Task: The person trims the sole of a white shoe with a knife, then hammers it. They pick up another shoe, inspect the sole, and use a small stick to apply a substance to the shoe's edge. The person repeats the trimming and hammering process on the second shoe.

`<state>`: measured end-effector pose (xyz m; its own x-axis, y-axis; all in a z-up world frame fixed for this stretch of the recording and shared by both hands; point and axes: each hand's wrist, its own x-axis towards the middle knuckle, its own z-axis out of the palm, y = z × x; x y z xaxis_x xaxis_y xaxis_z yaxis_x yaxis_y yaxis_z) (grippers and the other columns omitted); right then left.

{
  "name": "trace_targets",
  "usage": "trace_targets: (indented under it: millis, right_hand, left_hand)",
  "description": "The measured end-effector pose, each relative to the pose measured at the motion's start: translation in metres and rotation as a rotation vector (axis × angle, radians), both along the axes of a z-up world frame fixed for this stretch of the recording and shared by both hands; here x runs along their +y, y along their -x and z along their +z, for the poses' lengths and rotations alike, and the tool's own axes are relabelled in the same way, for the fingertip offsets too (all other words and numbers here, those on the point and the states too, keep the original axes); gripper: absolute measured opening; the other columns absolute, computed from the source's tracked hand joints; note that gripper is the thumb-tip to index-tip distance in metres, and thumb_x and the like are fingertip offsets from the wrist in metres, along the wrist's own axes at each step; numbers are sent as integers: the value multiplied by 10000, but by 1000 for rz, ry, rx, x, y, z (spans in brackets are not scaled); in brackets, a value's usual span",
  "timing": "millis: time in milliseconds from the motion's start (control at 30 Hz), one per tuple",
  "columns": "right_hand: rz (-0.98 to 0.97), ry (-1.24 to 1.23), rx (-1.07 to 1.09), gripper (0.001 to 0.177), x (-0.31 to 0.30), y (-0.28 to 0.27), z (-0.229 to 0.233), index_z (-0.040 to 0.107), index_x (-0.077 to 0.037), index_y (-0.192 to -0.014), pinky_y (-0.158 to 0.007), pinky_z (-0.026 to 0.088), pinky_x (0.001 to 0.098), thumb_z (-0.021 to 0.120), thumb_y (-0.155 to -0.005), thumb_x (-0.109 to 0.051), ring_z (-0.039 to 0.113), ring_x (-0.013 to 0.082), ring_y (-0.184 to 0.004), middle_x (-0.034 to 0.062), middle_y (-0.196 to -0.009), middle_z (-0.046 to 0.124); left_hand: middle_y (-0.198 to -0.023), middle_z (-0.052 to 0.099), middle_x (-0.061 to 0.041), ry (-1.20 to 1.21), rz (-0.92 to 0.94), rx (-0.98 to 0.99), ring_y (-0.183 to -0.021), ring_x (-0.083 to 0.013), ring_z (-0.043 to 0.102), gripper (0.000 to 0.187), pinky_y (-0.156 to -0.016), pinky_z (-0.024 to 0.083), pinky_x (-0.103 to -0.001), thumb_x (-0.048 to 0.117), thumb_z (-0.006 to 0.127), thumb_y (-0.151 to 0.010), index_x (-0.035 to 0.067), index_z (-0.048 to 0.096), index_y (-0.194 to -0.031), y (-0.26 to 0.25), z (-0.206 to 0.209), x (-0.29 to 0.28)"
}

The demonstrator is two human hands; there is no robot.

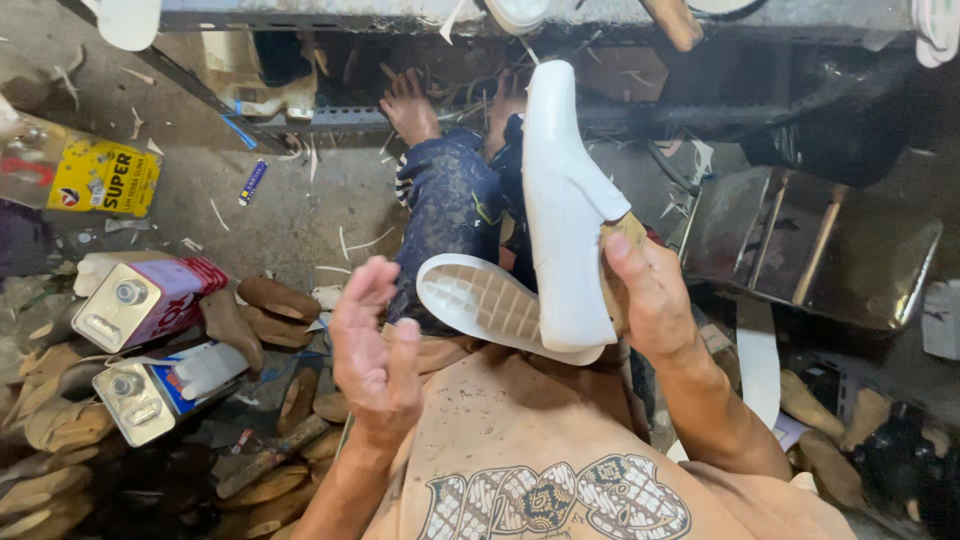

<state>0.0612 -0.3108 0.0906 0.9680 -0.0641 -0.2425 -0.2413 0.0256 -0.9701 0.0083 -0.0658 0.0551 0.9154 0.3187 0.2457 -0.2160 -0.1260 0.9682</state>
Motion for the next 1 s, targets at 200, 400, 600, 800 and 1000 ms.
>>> trace_targets:
  millis: [200,400,600,800,1000]
  right_hand:
    - [473,331,-392,674,25,23,47,460,12,-1484,-1025,531,441,348,-1025,-468,661,340,-1252,241,-1358,656]
    - [471,684,-540,554,10,10,-24,579,-28,-1440,-995,500,502,653,-946,-267,643,373,-1192,179,-1320,663]
    - [712,1115,-499,996,19,42,-71,410,-90,-1571,-1167,230,633,729,-781,-606,542,362,-1306,196,-1363,587]
    - [699,1153,-563,1089,7,48,-82,381,-90,-1594,-1130,312,578,824,-665,-447,653,274,-1034,132,-1185,646]
    - [705,1153,-511,1012,-20,53,-73,445,-109,-1556,-931,498,439,791,-681,-481,648,277,-1070,111,-1204,647]
  left_hand:
    - [-1652,198,-216,590,-418,268,-1449,-364,295,1168,-1147,330,-510,381,794,-784,85,54,-1639,-26,38,-13]
    - [-1493,540,-163,1065,-180,370,-1252,-280,624,860,-1006,570,-430,179,711,-849,155,309,-1608,-29,6,-2]
    - [-1440,586,-180,1114,-158,388,-1199,-294,656,749,-974,584,-455,155,663,-876,160,381,-1570,-25,-41,10]
    - [-1417,608,-168,1271,-215,420,-1182,-323,670,681,-975,582,-498,145,612,-895,177,419,-1547,-33,-6,4]
    - [-1426,601,-179,1423,-322,415,-1194,-401,653,715,-961,558,-620,180,616,-871,214,421,-1559,-32,11,9]
